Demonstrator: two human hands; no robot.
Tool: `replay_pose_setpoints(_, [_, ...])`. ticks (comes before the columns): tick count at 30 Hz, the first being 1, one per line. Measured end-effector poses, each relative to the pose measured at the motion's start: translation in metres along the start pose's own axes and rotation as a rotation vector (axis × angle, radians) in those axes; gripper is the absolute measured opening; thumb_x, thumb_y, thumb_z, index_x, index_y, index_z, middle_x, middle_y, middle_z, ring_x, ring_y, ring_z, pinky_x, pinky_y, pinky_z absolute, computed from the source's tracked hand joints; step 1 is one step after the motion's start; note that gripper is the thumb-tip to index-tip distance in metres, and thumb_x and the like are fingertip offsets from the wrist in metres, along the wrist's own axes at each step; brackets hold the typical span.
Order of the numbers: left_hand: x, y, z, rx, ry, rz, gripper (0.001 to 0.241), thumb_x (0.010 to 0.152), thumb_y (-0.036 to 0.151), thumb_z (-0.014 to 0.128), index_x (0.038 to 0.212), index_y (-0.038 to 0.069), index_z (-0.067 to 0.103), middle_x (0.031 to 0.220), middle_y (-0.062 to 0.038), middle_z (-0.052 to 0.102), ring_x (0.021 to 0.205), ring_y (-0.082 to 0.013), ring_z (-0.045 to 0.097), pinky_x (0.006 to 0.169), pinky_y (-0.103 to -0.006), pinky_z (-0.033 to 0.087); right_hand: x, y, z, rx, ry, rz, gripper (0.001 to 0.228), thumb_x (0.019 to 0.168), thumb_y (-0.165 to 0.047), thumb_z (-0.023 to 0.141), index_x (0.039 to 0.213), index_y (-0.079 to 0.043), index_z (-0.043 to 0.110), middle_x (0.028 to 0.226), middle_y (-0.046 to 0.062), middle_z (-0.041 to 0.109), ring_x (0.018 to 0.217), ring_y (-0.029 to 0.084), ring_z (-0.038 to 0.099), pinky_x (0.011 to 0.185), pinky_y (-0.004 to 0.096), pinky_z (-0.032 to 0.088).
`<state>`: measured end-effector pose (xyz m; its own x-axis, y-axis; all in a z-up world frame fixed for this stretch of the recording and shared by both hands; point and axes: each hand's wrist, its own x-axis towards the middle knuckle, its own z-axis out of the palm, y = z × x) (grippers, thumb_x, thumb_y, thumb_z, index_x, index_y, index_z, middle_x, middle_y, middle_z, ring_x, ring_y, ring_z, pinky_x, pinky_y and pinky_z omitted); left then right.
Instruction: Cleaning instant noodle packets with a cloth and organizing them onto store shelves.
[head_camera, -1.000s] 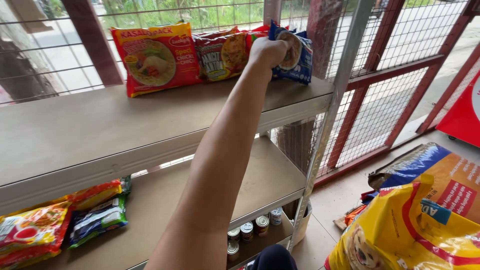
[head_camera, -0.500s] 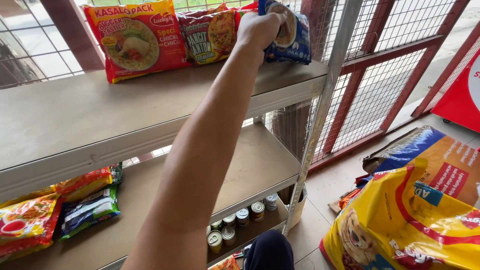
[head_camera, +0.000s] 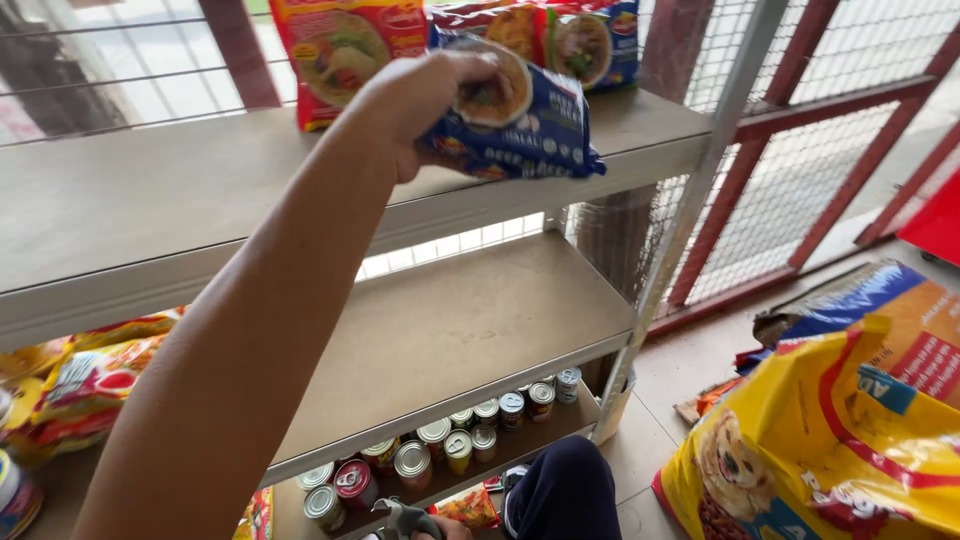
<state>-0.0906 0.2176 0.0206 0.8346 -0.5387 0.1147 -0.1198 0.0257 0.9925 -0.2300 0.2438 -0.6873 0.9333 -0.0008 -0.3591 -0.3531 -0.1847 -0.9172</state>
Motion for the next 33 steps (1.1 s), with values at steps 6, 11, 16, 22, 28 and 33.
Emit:
replay_pose_setpoints(6, [-0.01,-0.009,-0.015,0.138,0.012,-0.018,0.05,0.089,0.034,0.068,0.124,-0.001,0.063,0.107,-0.014,0.08,0.089,-0.0186,0.082,0.075,-0.0356,0.068,-0.033,-0.037,-0.005,0.073,0.034,0.075,0.047,0.08,-0.034,0.076,0.123,-0.016,0.077,0.106,0.006,0.079,0.107,0.013,0.075,0.101,0.027,0.052])
replay_pose_setpoints(11, [0.006,-0.02,-0.021,0.188,0.089,0.065,0.05,0.087,0.039,0.069,0.12,0.001,0.069,0.106,-0.013,0.081,0.093,-0.0167,0.079,0.083,-0.0328,0.061,-0.048,-0.057,-0.006,0.116,0.074,0.117,0.045,0.081,-0.033,0.075,0.123,-0.016,0.077,0.106,0.005,0.079,0.102,0.013,0.075,0.097,0.028,0.054])
replay_pose_setpoints(16, [-0.004,-0.019,-0.03,0.104,0.097,0.228,0.048,0.086,0.038,0.069,0.115,0.0,0.069,0.103,-0.015,0.08,0.096,-0.0193,0.079,0.09,-0.0383,0.06,-0.06,-0.069,-0.007,0.083,0.101,0.123,0.042,0.083,-0.033,0.074,0.122,-0.016,0.076,0.104,0.005,0.079,0.099,0.013,0.074,0.094,0.029,0.054])
replay_pose_setpoints(22, [-0.037,-0.039,-0.082,-0.279,0.184,0.442,0.04,0.092,0.033,0.067,0.119,0.004,0.058,0.116,-0.015,0.07,0.11,-0.0193,0.069,0.092,-0.0405,0.058,-0.064,-0.074,0.001,0.049,0.121,0.057,0.035,0.086,-0.032,0.074,0.115,-0.012,0.077,0.098,0.005,0.079,0.09,0.013,0.073,0.086,0.031,0.055])
replay_pose_setpoints(28, [-0.227,-0.121,-0.113,-0.167,0.273,0.918,0.036,0.121,0.03,0.055,0.14,0.0,0.051,0.133,-0.012,0.061,0.126,-0.0222,0.059,0.114,-0.0396,0.047,-0.078,-0.081,0.005,0.056,0.145,-0.129,0.027,0.086,-0.028,0.073,0.104,-0.009,0.078,0.08,0.004,0.077,0.072,0.013,0.071,0.068,0.031,0.056])
replay_pose_setpoints(33, [-0.333,-0.272,-0.129,-1.145,0.544,0.434,0.041,0.109,0.036,0.057,0.139,0.009,0.062,0.142,-0.01,0.066,0.134,-0.0291,0.063,0.118,-0.0554,0.046,-0.071,-0.074,0.007,0.001,0.193,-0.258,0.03,0.095,-0.029,0.071,0.106,-0.002,0.076,0.08,0.005,0.072,0.074,0.011,0.063,0.068,0.031,0.052])
